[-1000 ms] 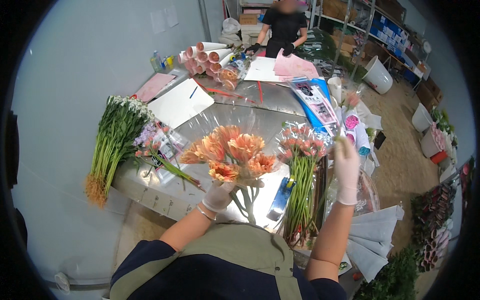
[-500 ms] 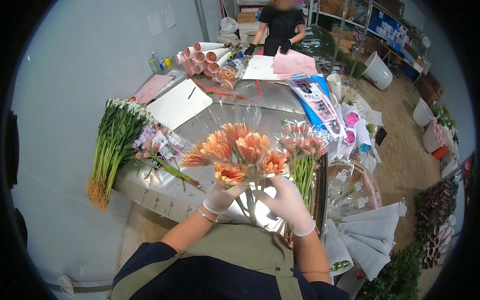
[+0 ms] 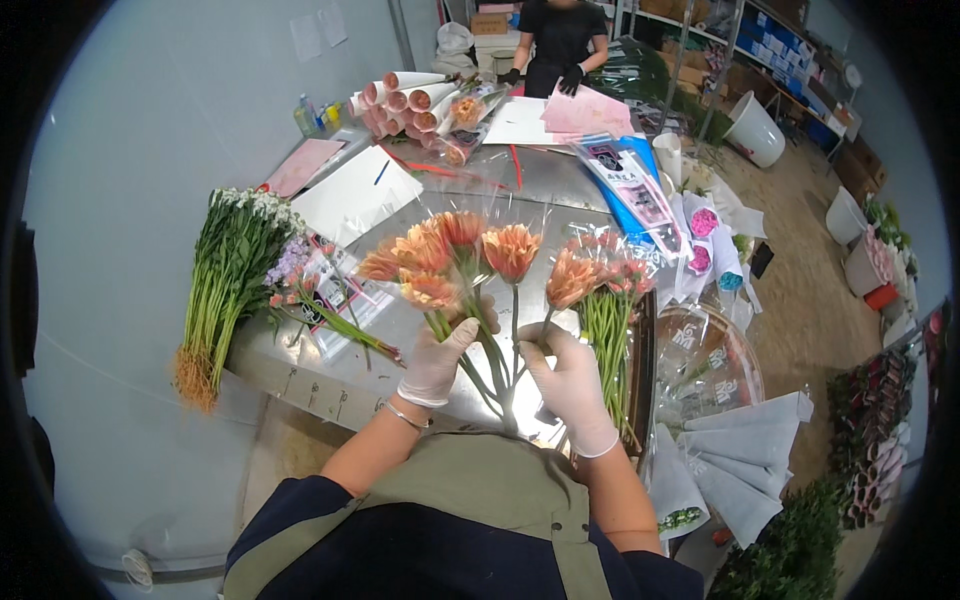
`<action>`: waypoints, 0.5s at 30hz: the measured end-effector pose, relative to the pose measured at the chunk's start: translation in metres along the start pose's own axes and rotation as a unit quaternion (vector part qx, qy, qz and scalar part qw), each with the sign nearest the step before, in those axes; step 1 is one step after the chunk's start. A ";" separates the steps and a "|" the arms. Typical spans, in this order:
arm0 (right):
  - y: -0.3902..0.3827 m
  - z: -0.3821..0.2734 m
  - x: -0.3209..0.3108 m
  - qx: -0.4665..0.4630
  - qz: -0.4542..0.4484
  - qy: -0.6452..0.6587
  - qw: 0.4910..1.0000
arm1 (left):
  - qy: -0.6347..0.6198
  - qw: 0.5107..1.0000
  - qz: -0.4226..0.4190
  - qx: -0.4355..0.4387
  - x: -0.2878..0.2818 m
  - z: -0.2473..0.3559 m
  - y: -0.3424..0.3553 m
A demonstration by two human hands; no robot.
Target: The person arranges orange flowers into a bouquet, adjusting stems and wrapping the bunch in clear plastic. The person handles multiple flower stems, aligns them, and secures the arrangement with plastic wrap.
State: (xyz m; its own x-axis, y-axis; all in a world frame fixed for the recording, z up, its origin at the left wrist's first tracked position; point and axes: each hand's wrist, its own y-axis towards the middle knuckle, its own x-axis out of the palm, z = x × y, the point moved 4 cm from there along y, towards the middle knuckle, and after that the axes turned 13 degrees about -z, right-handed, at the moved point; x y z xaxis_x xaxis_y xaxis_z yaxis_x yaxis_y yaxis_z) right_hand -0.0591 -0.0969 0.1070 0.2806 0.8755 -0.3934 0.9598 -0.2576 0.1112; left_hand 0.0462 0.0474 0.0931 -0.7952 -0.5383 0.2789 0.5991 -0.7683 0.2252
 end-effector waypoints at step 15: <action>-0.001 -0.002 0.001 0.010 -0.088 0.303 0.949 | -0.012 1.000 0.003 0.012 -0.008 -0.006 0.000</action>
State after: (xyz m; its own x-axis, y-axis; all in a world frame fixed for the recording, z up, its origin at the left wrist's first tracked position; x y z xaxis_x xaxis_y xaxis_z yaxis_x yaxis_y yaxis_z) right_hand -0.0599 -0.0947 0.1081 0.0723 0.9783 0.1942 0.9934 -0.0881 0.0736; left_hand 0.0522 0.0499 0.0856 -0.7895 -0.5342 0.3023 0.6059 -0.7569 0.2450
